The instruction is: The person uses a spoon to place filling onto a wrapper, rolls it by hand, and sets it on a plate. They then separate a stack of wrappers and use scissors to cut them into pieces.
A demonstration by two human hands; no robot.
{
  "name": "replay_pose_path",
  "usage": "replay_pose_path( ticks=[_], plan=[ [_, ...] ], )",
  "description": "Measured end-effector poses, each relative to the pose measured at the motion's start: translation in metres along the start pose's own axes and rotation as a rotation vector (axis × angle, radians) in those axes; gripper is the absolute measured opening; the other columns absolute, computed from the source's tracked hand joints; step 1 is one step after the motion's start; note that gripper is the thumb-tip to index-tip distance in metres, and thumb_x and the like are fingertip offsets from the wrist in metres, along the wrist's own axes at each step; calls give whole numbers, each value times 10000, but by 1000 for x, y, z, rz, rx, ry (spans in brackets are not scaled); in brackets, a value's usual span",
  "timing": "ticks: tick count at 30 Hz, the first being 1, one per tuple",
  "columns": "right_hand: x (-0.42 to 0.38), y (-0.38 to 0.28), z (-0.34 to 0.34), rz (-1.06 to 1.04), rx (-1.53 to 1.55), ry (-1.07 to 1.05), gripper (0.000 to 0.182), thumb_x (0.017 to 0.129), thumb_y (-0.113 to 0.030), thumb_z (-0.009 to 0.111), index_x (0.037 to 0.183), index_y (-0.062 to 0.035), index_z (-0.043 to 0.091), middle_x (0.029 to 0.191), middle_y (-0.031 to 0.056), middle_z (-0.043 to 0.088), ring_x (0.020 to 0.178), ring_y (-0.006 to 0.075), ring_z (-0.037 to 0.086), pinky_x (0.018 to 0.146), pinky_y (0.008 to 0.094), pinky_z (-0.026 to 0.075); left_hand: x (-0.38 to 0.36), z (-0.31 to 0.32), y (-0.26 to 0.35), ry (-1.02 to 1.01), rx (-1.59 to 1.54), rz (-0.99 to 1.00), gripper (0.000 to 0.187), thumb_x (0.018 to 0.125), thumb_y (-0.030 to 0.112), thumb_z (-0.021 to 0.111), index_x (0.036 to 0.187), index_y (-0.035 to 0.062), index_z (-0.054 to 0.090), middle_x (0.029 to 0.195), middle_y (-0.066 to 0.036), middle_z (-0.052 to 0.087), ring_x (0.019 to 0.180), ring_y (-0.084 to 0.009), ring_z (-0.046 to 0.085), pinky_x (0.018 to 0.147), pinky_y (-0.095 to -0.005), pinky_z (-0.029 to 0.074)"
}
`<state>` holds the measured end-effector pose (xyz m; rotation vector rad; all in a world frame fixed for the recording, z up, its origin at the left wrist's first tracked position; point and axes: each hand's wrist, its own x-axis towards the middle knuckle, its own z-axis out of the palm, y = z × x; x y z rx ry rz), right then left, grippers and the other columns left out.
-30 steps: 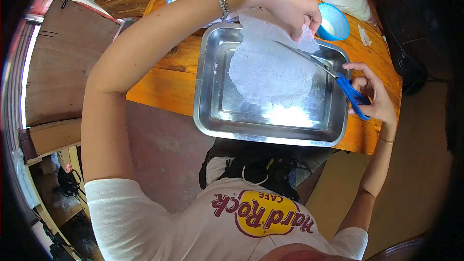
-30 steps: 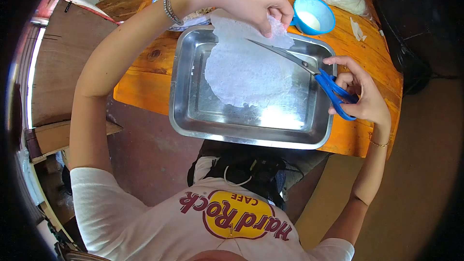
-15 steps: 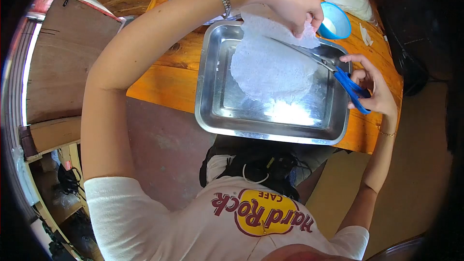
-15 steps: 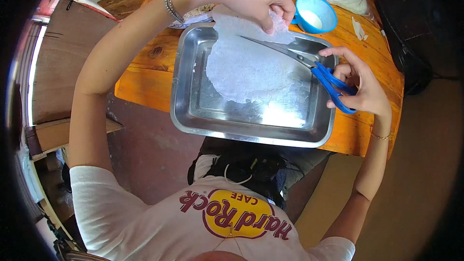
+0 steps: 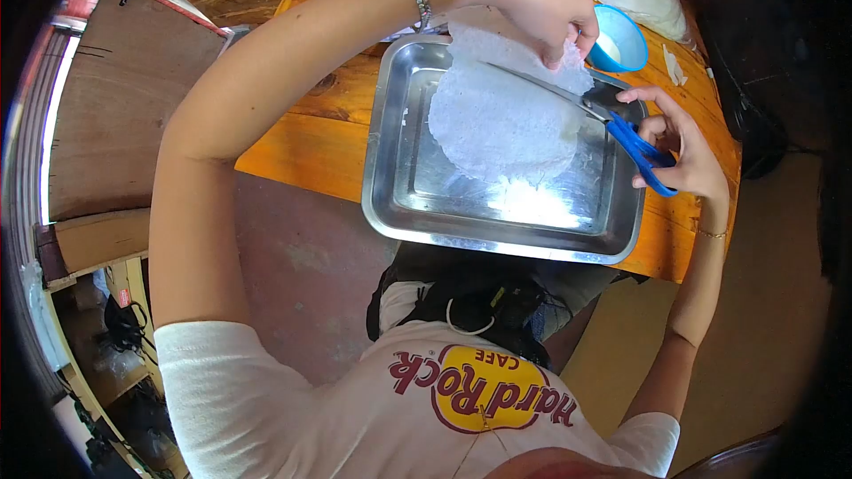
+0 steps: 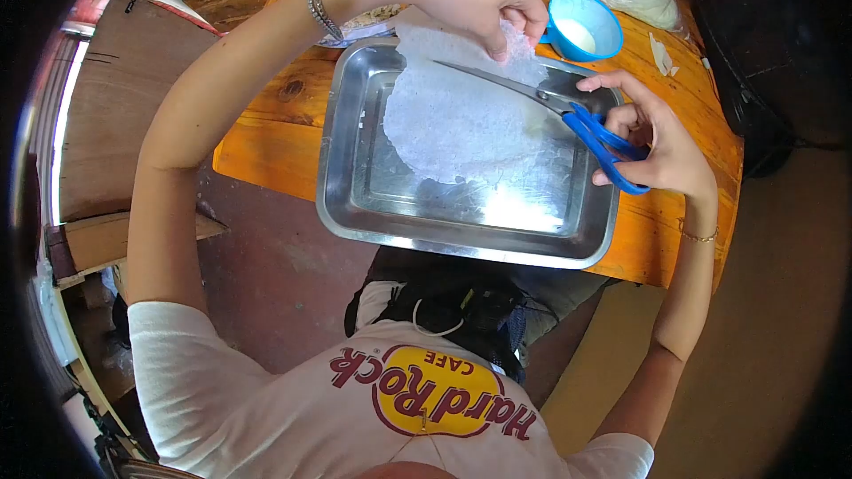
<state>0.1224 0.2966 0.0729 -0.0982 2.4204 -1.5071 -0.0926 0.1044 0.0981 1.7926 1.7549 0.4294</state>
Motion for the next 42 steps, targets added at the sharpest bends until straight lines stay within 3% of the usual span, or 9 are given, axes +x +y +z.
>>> replay_pose_path(
  ticks=[13, 24, 27, 30, 33, 36, 42],
  plan=[
    [26, 0, 3, 59, 164, -17, 768, 633, 114, 759, 1261, -97, 370, 610, -48, 506, 567, 31, 466, 541, 177, 358, -2, -1, -9, -2, -14, 27, 375, 670, 94, 659, 1027, -16, 631, 921, -177, 669, 871, -275, 629, 768, -354, 491],
    [36, -10, 7, -75, 15, -8, 801, 613, 64, 810, 1251, -112, 359, 590, -54, 485, 547, 31, 439, 516, 191, 286, -1, 3, 3, 36, -67, 23, 344, 661, 87, 686, 982, -14, 617, 869, -139, 650, 816, -242, 606, 727, -338, 487],
    [39, -8, 7, -26, 32, -11, 791, 609, 49, 821, 1232, -114, 363, 590, -58, 478, 545, 31, 429, 514, 194, 272, 16, 4, -6, 12, 151, 16, 402, 690, 134, 753, 1058, 40, 624, 917, -126, 653, 906, -247, 608, 760, -358, 463],
    [40, -10, 7, -9, 31, -19, 778, 612, 42, 826, 1217, -116, 362, 589, -61, 476, 540, 29, 421, 511, 194, 262, 0, 0, -3, 52, -40, 19, 345, 657, 78, 694, 978, -17, 609, 871, -135, 649, 817, -236, 605, 723, -340, 488],
    [41, -10, 8, -78, -1, -25, 765, 622, 51, 819, 1209, -119, 358, 584, -63, 475, 532, 26, 414, 504, 192, 257, 1, 0, 0, 48, 0, 26, 349, 652, 92, 706, 966, -22, 606, 863, -134, 649, 818, -231, 606, 720, -339, 491],
    [43, -12, 11, -98, -6, -24, 736, 638, 62, 805, 1190, -119, 354, 577, -62, 476, 524, 24, 414, 493, 192, 259, 21, 5, -5, -1, 122, 15, 404, 673, 143, 776, 1039, 61, 626, 905, -113, 644, 913, -251, 602, 756, -365, 458],
    [46, -7, 13, -24, 92, -34, 689, 659, 62, 791, 1148, -117, 341, 573, -54, 491, 513, 22, 431, 481, 193, 270, 22, 8, -12, 8, 106, -12, 396, 671, 144, 778, 1026, 69, 617, 857, -88, 634, 894, -233, 603, 731, -360, 460]
  ],
)
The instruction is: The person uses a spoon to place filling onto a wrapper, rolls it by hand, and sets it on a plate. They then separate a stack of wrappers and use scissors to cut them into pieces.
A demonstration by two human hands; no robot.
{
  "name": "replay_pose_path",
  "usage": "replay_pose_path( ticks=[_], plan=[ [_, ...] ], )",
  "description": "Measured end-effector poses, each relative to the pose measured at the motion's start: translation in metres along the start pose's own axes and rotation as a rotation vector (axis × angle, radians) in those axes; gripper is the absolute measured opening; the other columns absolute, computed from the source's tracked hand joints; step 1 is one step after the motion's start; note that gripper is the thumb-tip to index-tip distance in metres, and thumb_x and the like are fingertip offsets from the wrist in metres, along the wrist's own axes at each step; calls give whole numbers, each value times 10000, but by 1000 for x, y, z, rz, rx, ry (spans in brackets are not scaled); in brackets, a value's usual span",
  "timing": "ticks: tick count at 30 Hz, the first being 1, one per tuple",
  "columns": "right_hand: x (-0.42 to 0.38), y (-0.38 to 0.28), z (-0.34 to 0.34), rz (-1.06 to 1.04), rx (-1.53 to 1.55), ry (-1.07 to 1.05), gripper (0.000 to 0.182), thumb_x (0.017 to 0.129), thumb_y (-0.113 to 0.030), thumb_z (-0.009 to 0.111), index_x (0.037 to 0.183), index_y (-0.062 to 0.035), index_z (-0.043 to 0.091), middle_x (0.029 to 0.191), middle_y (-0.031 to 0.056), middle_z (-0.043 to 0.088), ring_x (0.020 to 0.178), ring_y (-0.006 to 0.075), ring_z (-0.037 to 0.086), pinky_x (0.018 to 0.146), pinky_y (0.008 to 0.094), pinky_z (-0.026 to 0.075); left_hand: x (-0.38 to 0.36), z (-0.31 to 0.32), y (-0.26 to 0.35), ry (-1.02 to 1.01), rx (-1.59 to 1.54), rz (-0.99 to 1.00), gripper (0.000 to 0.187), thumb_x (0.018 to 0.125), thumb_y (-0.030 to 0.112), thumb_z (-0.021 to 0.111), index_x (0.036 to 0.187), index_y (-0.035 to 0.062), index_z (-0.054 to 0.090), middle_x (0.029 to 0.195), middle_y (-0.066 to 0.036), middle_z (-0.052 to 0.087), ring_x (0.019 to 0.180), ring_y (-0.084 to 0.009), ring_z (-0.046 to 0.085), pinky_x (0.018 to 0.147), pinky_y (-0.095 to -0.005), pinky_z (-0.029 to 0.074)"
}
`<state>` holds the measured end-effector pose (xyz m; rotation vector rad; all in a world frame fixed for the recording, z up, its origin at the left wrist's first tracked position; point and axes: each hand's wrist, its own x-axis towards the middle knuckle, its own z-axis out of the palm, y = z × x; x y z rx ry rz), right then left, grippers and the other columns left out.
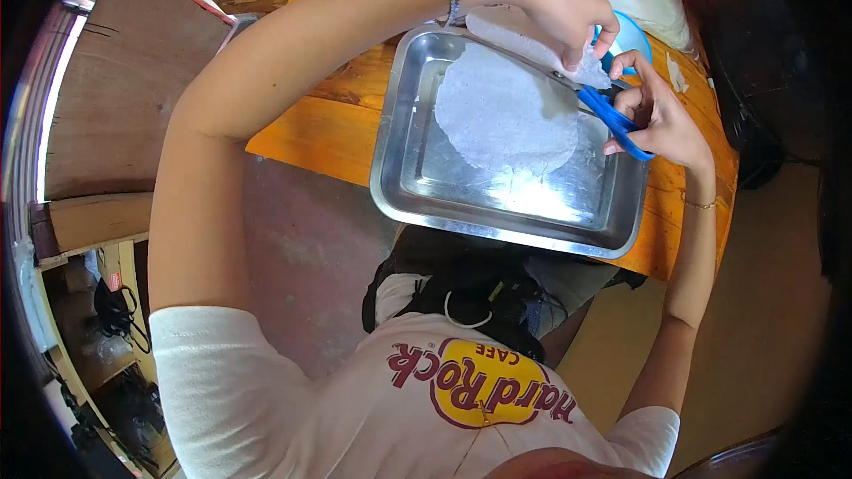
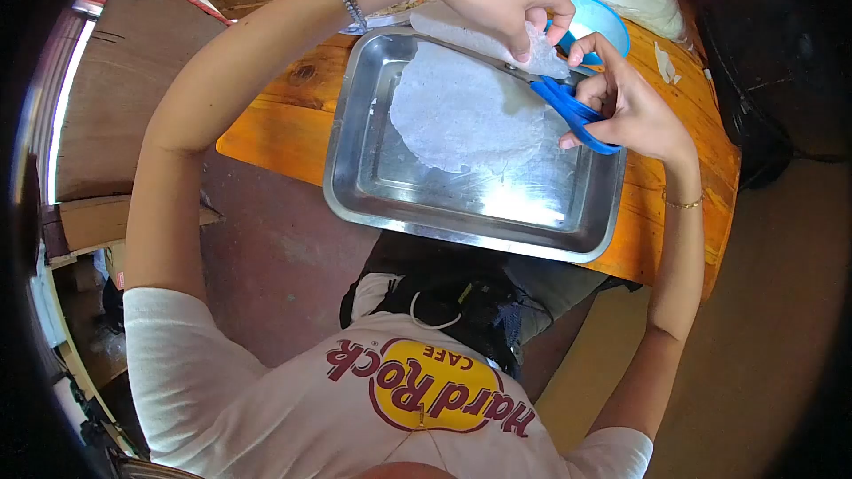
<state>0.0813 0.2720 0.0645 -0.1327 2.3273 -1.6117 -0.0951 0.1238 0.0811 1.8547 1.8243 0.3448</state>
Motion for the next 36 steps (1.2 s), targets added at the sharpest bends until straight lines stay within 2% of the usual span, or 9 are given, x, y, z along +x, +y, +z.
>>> replay_pose_path(
  ticks=[9, 10, 13, 16, 21, 25, 28, 34, 36],
  plan=[
    [-26, -5, -15, 89, -71, -22, 752, 627, 44, 818, 1206, -117, 365, 580, -44, 511, 502, 27, 446, 482, 186, 299, -56, -26, 15, 314, -393, 137, 251, 726, 91, 701, 931, -10, 598, 901, -102, 652, 848, -202, 600, 759, -327, 486],
    [-33, -5, -20, 109, -85, -16, 767, 620, 40, 823, 1219, -115, 371, 581, -44, 511, 501, 28, 446, 482, 186, 299, -70, -32, 35, 236, -406, 65, 264, 792, 93, 680, 1028, -4, 614, 1006, -100, 661, 939, -190, 600, 837, -312, 477],
    [-56, 12, -40, 128, -10, 84, 889, 555, 20, 855, 1270, -117, 344, 597, -36, 499, 514, 27, 452, 485, 165, 300, -72, 1, 68, 252, -470, -116, 290, 780, 112, 686, 1039, 22, 590, 923, -62, 633, 830, -135, 605, 747, -266, 462],
    [-71, 7, -51, 128, -9, 148, 851, 563, -7, 848, 1265, -103, 377, 587, -34, 502, 498, 33, 449, 478, 151, 296, -37, 45, 58, 161, -503, 190, 328, 799, 161, 696, 1083, 52, 576, 1021, -83, 631, 954, -169, 612, 822, -292, 474],
    [-89, 9, -57, 84, -69, 231, 805, 569, -3, 828, 1247, -98, 404, 581, -42, 478, 513, 32, 440, 484, 158, 314, -1, 86, 80, 57, -298, 96, 365, 816, 170, 682, 1122, 18, 552, 1071, -145, 632, 1051, -294, 590, 873, -395, 472],
    [-99, 8, -57, 151, -100, 249, 800, 565, 3, 824, 1240, -104, 409, 588, -48, 480, 524, 26, 436, 489, 159, 312, -10, 86, 62, 423, 350, 241, 253, 786, 32, 603, 1030, -14, 554, 1013, -159, 596, 1020, -325, 586, 845, -394, 492],
    [-106, 11, -58, 150, -95, 253, 797, 558, 2, 827, 1231, -106, 415, 588, -49, 481, 520, 24, 435, 487, 155, 304, -29, 82, 43, 474, 511, 80, 225, 772, -3, 560, 997, -15, 552, 992, -150, 578, 998, -309, 590, 816, -380, 501],
    [-120, 13, -67, 168, -72, 187, 801, 544, -23, 846, 1215, -111, 417, 579, -52, 486, 506, 24, 440, 477, 159, 292, -44, 112, 30, 464, 676, -73, 224, 830, 43, 521, 1042, -32, 517, 1049, -165, 566, 1018, -309, 572, 844, -401, 465],
    [-124, 13, -66, 178, -60, 172, 800, 543, -26, 850, 1210, -111, 416, 577, -53, 490, 504, 23, 442, 474, 160, 291, -43, 114, 29, 410, 533, -148, 235, 838, 50, 520, 1058, -31, 510, 1054, -168, 559, 1019, -315, 563, 859, -414, 448]
  ],
)
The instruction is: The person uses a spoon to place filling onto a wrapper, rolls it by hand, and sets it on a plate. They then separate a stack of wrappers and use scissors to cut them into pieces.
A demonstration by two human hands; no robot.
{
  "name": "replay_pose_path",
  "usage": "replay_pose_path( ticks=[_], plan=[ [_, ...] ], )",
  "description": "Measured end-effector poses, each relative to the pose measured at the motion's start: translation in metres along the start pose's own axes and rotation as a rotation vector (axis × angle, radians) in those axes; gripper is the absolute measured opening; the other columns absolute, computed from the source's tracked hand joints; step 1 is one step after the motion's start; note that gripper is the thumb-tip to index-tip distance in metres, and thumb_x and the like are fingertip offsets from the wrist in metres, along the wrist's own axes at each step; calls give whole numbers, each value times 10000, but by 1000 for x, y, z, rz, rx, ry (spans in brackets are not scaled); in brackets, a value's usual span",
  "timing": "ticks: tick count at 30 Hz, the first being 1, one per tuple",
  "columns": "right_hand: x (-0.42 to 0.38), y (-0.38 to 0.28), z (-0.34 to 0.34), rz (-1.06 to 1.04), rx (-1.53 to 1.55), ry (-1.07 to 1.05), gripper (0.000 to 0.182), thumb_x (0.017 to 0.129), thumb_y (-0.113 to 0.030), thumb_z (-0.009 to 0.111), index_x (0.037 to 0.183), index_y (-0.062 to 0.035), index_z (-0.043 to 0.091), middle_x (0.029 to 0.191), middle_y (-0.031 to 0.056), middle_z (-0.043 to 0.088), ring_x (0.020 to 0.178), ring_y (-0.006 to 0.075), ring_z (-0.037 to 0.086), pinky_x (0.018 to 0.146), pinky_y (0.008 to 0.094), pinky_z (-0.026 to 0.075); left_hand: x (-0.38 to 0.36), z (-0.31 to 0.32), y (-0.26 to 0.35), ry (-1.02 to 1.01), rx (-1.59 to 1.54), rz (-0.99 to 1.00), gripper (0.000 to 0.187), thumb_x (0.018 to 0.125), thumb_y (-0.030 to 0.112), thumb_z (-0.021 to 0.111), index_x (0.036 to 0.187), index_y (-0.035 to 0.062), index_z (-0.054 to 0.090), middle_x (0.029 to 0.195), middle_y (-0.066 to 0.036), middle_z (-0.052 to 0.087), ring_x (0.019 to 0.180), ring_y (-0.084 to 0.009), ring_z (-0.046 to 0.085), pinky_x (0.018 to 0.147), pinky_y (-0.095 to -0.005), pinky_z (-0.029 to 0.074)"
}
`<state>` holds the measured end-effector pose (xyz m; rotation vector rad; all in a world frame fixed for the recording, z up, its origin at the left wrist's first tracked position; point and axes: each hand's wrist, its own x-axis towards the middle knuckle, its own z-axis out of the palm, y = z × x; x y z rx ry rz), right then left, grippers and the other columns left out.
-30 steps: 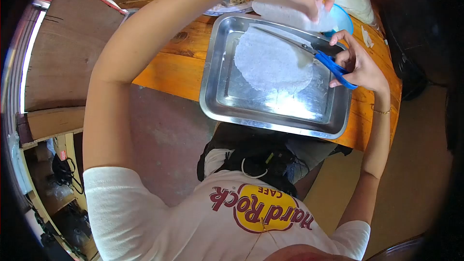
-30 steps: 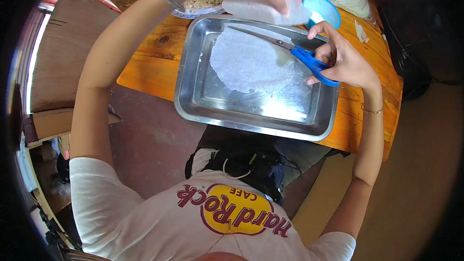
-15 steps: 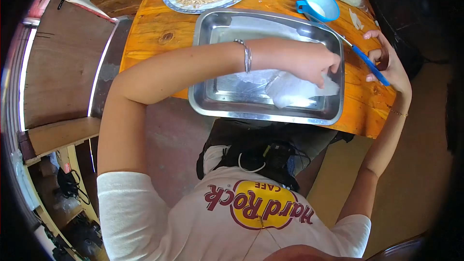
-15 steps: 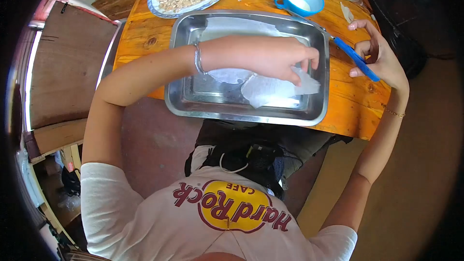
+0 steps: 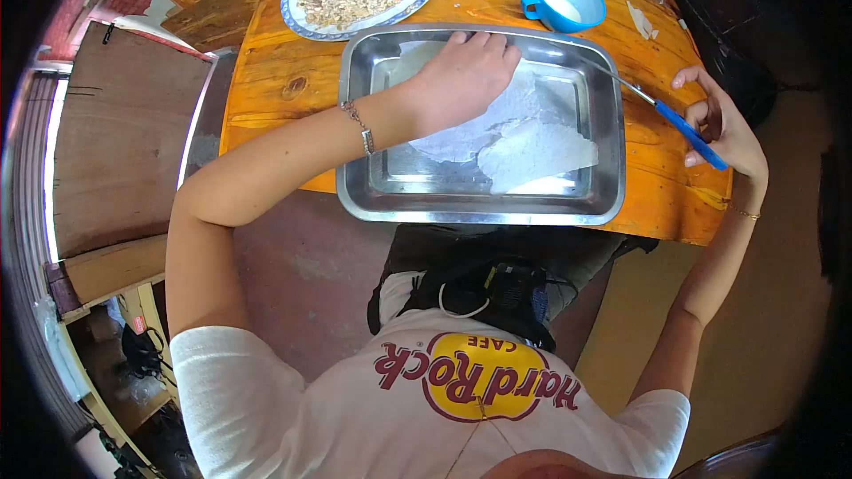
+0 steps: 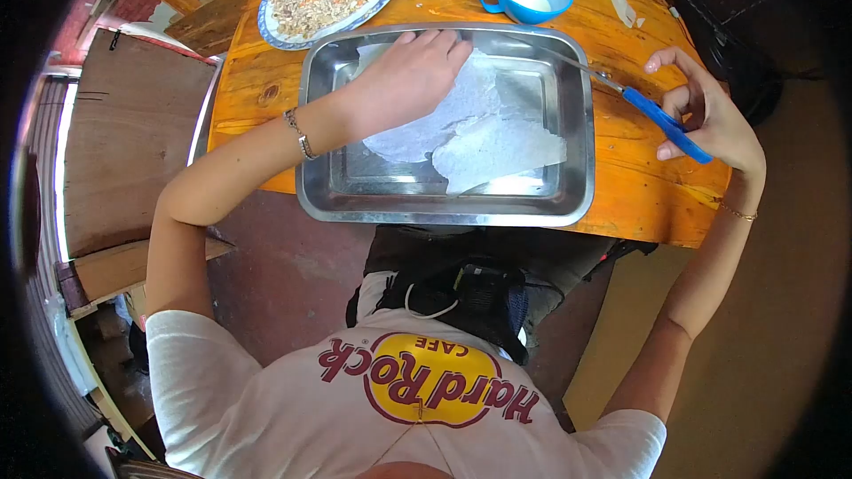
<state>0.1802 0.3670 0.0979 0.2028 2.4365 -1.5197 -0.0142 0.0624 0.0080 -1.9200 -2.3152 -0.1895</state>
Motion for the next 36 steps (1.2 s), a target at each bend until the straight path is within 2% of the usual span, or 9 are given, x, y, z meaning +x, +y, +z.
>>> replay_pose_path(
  ticks=[4, 10, 13, 16, 19, 24, 28, 31, 36],
  plan=[
    [-7, 1, 2, 53, -13, -30, 793, 553, -28, 861, 1197, -110, 405, 580, -49, 499, 507, 20, 450, 470, 149, 283, 2, -3, 2, -123, -134, -125, 241, 846, 57, 515, 1072, -25, 507, 1082, -164, 539, 1051, -317, 529, 876, -422, 428],
    [-16, -4, 7, 135, 29, -31, 780, 571, -38, 871, 1180, -108, 389, 584, -41, 513, 512, 19, 462, 467, 149, 267, -9, -10, 8, 72, 127, -119, 296, 811, 46, 532, 1104, 8, 503, 1102, -140, 498, 1065, -295, 487, 868, -399, 419],
    [-20, 0, 7, 130, 41, -35, 776, 566, -28, 869, 1172, -109, 391, 584, -38, 518, 516, 20, 467, 466, 154, 272, -22, -10, 0, 170, 125, -98, 325, 800, 37, 522, 1125, 25, 510, 1085, -131, 494, 1014, -283, 506, 859, -379, 414],
    [-21, 7, 7, 112, 37, -38, 776, 560, -16, 867, 1166, -112, 392, 582, -38, 518, 516, 20, 467, 466, 156, 281, -34, -4, -5, 213, 133, -80, 331, 805, 25, 500, 1136, 24, 514, 1087, -135, 492, 980, -277, 524, 855, -359, 408],
    [-22, 10, 9, 106, 34, -43, 771, 559, -6, 864, 1161, -113, 393, 582, -38, 518, 517, 19, 465, 466, 156, 286, -34, -3, -10, 131, 122, -92, 336, 811, 37, 513, 1146, 25, 514, 1077, -126, 498, 967, -268, 535, 836, -359, 404],
    [-26, 6, 13, 121, 81, -60, 762, 569, 0, 863, 1157, -109, 390, 591, -30, 523, 520, 18, 465, 463, 149, 303, -28, 15, -19, 155, 77, -76, 259, 830, 53, 532, 1088, 39, 542, 996, -93, 529, 953, -249, 534, 804, -361, 396],
    [-24, 0, 17, 131, 111, -99, 752, 578, -7, 864, 1151, -106, 388, 593, -30, 519, 521, 18, 465, 463, 146, 311, -18, -3, -21, 160, 67, -55, 174, 827, 56, 543, 1001, 45, 547, 968, -92, 532, 942, -248, 535, 802, -367, 390],
    [-18, 1, 21, 99, 131, -124, 752, 578, -33, 875, 1147, -106, 389, 594, -33, 513, 519, 20, 461, 466, 150, 308, -8, -26, -29, 211, -98, -63, 135, 817, 48, 543, 952, 51, 533, 912, -107, 532, 905, -262, 547, 810, -381, 395],
    [-11, 14, 21, 56, 119, -134, 765, 567, -74, 892, 1150, -107, 399, 602, -35, 512, 519, 24, 456, 466, 166, 286, 6, -27, -52, 222, -297, 15, 100, 808, 17, 527, 905, 23, 502, 787, -137, 517, 782, -309, 557, 752, -396, 442]
  ],
)
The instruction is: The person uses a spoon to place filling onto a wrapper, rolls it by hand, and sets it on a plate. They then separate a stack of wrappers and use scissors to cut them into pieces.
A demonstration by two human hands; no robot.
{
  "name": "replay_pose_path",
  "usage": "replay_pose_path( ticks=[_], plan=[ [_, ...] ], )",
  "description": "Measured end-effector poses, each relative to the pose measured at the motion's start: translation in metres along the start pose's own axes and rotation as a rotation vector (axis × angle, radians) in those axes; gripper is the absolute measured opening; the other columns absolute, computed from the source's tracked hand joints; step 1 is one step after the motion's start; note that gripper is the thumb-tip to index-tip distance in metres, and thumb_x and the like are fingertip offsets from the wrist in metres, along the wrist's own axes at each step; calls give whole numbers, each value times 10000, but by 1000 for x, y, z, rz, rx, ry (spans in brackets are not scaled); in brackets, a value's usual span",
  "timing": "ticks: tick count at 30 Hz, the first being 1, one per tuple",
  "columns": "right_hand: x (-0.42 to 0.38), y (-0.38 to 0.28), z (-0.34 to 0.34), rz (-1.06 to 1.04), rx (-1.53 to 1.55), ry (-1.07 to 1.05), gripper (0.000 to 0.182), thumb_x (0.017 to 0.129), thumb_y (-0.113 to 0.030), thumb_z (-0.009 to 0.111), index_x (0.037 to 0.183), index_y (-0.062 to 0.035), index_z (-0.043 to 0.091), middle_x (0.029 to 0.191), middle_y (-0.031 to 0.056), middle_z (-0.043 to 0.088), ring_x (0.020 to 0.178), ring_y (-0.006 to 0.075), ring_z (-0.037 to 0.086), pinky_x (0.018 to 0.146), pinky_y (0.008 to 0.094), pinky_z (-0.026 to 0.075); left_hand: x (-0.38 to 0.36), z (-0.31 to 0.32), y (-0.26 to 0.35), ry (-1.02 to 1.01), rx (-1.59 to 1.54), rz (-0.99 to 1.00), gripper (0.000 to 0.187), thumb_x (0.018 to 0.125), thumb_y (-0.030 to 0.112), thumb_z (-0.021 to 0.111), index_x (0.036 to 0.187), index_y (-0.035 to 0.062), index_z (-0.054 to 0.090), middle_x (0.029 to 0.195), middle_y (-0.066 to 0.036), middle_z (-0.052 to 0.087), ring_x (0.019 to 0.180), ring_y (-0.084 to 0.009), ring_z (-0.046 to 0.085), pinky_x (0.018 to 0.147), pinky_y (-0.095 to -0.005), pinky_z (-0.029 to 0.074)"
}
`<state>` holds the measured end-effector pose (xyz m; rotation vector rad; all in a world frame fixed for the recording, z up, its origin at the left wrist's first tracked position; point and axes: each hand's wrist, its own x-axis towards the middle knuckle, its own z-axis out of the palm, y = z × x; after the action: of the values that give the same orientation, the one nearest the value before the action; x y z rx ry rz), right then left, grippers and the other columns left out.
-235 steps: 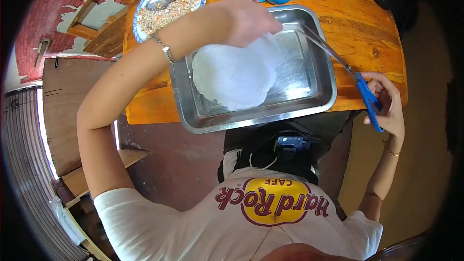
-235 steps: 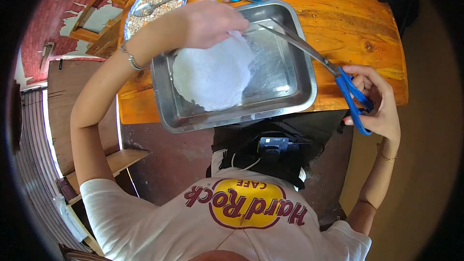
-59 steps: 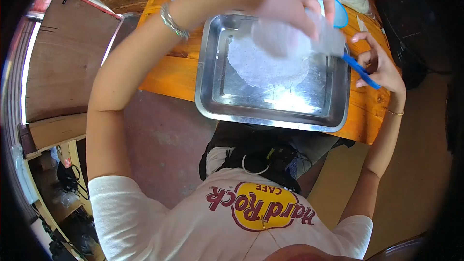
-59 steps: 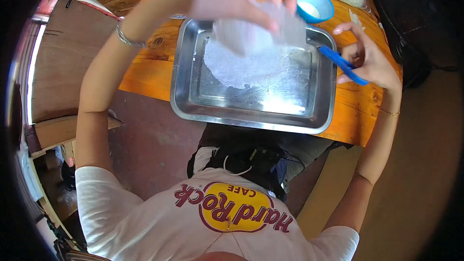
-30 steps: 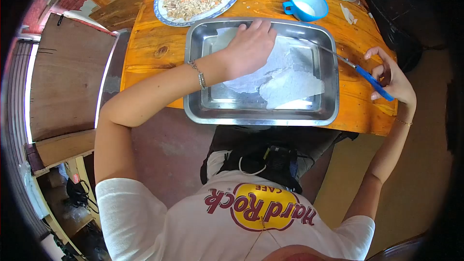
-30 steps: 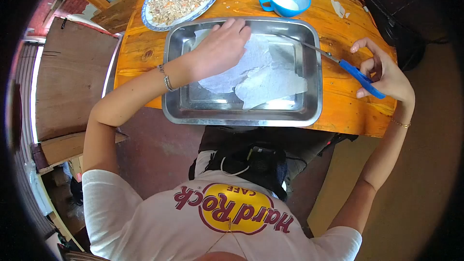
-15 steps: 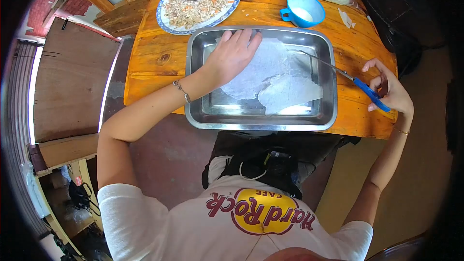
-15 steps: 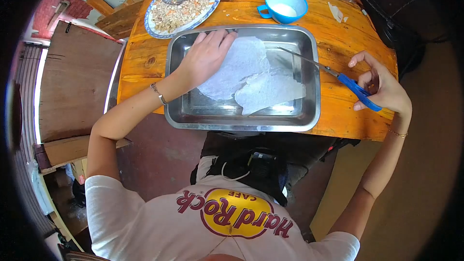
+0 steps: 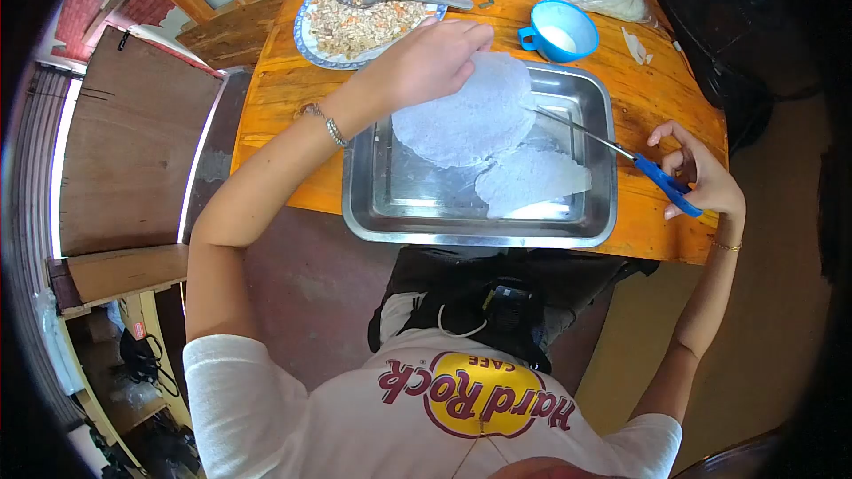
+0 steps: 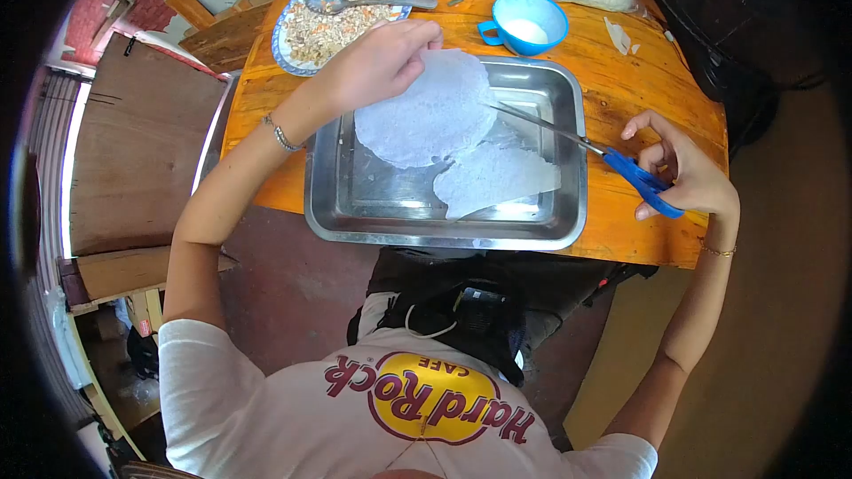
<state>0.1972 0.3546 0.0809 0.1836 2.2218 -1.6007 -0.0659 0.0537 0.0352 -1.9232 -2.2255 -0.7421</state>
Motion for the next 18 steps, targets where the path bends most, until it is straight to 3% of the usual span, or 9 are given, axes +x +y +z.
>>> replay_pose_path(
  ticks=[13, 18],
  plan=[
    [27, 0, 4, 56, 11, -58, 785, 532, -97, 889, 1149, -114, 404, 607, -36, 505, 524, 23, 469, 461, 155, 307, 10, 7, -13, -27, -203, 32, 42, 825, 17, 491, 839, -21, 477, 748, -170, 500, 714, -342, 544, 675, -411, 441],
    [35, -10, 6, 52, 46, -100, 753, 562, -50, 880, 1148, -107, 409, 611, -33, 519, 523, 20, 458, 473, 157, 298, 11, 7, -6, -33, -239, -51, 205, 885, 165, 571, 841, -26, 513, 771, -158, 545, 714, -318, 564, 673, -398, 444]
  ],
)
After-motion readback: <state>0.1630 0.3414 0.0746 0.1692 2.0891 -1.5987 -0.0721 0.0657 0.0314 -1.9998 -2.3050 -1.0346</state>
